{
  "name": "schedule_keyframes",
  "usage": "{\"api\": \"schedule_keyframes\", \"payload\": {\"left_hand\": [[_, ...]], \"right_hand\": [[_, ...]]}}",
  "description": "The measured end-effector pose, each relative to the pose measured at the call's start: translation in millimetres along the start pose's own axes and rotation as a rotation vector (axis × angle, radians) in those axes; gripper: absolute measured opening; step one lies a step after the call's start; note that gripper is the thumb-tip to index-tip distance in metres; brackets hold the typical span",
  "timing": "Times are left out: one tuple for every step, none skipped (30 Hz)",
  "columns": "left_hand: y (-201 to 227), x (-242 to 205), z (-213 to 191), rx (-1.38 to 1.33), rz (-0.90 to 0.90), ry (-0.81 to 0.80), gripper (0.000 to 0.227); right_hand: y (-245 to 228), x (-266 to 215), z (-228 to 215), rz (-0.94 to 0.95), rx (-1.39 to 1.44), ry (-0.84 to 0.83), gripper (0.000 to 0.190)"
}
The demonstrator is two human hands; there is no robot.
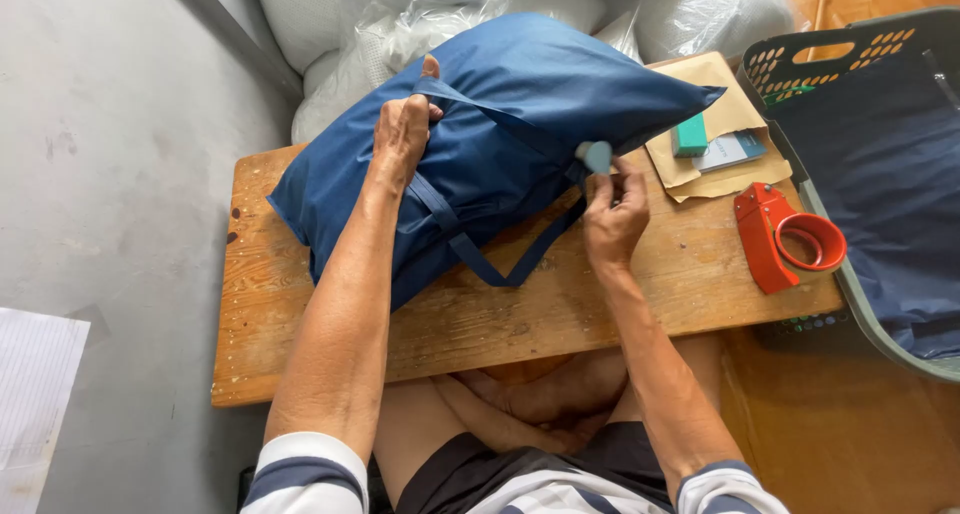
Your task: Using a lint roller to remove debris from a blue fabric bag and a packaged pillow.
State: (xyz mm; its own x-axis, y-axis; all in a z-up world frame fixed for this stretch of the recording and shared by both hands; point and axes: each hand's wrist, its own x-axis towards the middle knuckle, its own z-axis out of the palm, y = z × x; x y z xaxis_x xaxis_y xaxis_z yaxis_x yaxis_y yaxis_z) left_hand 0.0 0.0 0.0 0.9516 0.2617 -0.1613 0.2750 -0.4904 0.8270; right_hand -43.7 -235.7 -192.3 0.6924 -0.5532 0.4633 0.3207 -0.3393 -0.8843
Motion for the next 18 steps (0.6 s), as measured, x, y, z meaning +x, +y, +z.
{"api": "schedule_keyframes", "payload": {"left_hand": [[-5, 7, 1, 0.002, -0.002, 0.0, 0.081], [-10, 14, 2, 0.055, -0.018, -0.007, 0.063], [-13, 22, 3, 0.104, -0.03, -0.01, 0.046], [-11, 22, 1, 0.103, -0.026, -0.007, 0.046], [-11, 20, 1, 0.108, -0.029, -0.003, 0.046], [-11, 18, 1, 0.112, -0.032, 0.001, 0.045], [-8, 16, 2, 0.113, -0.031, -0.001, 0.045], [-6, 13, 3, 0.059, -0.023, 0.002, 0.061], [-5, 9, 3, 0.005, -0.018, 0.006, 0.078], [-8, 16, 5, 0.006, -0.02, 0.005, 0.078], [-12, 21, 6, 0.055, -0.011, 0.004, 0.06], [-16, 26, 8, 0.105, -0.001, 0.003, 0.042], [-14, 26, 9, 0.104, 0.008, 0.004, 0.042], [-13, 27, 9, 0.106, 0.01, 0.003, 0.044], [-16, 24, 9, 0.106, 0.002, 0.003, 0.045], [-11, 12, 5, 0.104, -0.001, 0.005, 0.045], [-5, 2, 2, 0.047, 0.004, 0.008, 0.061], [1, -8, 0, -0.009, 0.008, 0.011, 0.077]], "right_hand": [[-8, 1, -1, 0.003, 0.001, 0.0, 0.019], [-16, 2, -3, 0.079, 0.095, 0.012, 0.015], [-25, 5, -3, 0.149, 0.192, 0.024, 0.014], [-9, 2, 3, 0.145, 0.196, 0.025, 0.014], [9, -3, 7, 0.255, 0.214, -0.046, 0.011], [26, -9, 11, 0.366, 0.232, -0.117, 0.008], [40, -11, 13, 0.366, 0.231, -0.115, 0.008], [53, -14, 15, 0.404, 0.225, -0.156, 0.007], [66, -18, 17, 0.445, 0.219, -0.2, 0.007], [66, -17, 19, 0.447, 0.217, -0.201, 0.007], [65, -19, 19, 0.47, 0.184, -0.169, 0.01], [64, -20, 20, 0.492, 0.151, -0.136, 0.014], [65, -20, 18, 0.487, 0.155, -0.131, 0.014], [66, -19, 17, 0.469, 0.11, -0.137, 0.013], [67, -24, 14, 0.455, 0.061, -0.152, 0.013], [46, -21, 6, 0.455, 0.06, -0.156, 0.013], [25, -17, -1, 0.378, 0.006, -0.138, 0.024], [4, -14, -9, 0.3, -0.048, -0.12, 0.035]]}}
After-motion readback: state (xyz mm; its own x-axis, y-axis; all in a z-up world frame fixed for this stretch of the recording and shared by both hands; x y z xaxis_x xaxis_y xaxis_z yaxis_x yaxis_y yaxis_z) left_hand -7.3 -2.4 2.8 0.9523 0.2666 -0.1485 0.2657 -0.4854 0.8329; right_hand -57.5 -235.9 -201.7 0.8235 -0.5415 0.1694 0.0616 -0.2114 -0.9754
